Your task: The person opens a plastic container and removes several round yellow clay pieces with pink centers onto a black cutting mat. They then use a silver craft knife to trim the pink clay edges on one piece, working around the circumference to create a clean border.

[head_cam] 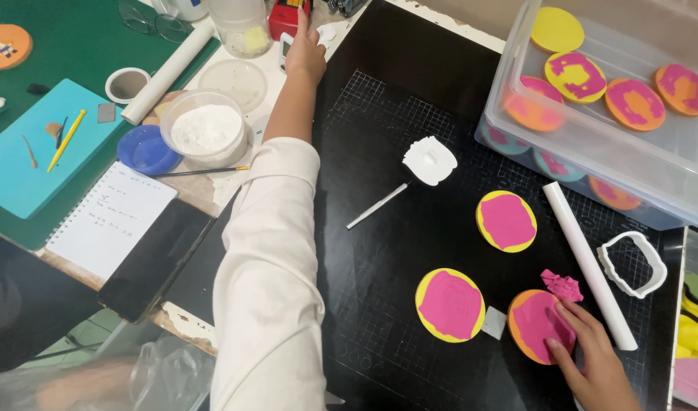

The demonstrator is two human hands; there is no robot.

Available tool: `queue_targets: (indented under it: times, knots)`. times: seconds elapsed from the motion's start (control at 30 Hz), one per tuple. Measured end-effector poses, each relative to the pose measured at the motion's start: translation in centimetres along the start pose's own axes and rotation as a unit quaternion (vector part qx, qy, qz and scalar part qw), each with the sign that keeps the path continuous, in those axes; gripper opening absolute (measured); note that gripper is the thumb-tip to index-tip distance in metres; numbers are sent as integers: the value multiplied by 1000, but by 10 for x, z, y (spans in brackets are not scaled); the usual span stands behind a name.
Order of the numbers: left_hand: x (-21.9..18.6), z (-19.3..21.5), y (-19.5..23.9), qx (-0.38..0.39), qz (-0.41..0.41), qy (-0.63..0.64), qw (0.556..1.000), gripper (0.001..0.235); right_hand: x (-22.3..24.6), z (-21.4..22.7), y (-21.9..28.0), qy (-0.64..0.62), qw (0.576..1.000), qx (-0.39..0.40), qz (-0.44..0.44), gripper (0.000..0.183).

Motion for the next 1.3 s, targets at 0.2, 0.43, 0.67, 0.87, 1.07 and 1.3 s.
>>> queue_targets:
  times: [0.2,0.43,0.67,0.87,1.07,1.3]
  knots:
    - [-5,-2,-2,-18,15,-18,1000,61,-2,1,1,4,1000,-4,9,64]
    - [-14,59,-14,69,158,140,975,115,-18,-3,-3,30,995,-26,87,66]
    - [-58,227,120,-258,152,505,810,38,-9,0,1,60,995,-36,64,69]
    - [-106,265,213,-460,0,590,664,38,-10,4,3,59,994,-47,78,63]
    - [-190,201,339,-526,-307,410,678,23,-9,-1,-3,90,986,-76,121,45]
    - [-316,129,476,-555,-609,296,483,37,48,4,-58,133,980,-30,148,34]
Point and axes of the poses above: each hand's wrist, its own y-axis away from the middle knuckle, its own z-axis out of the back of the hand, x = y × z, the point moved 1 cm from there along -y, towards the middle knuckle, and after that the axes turned 13 degrees about x, right-handed, at the moved point
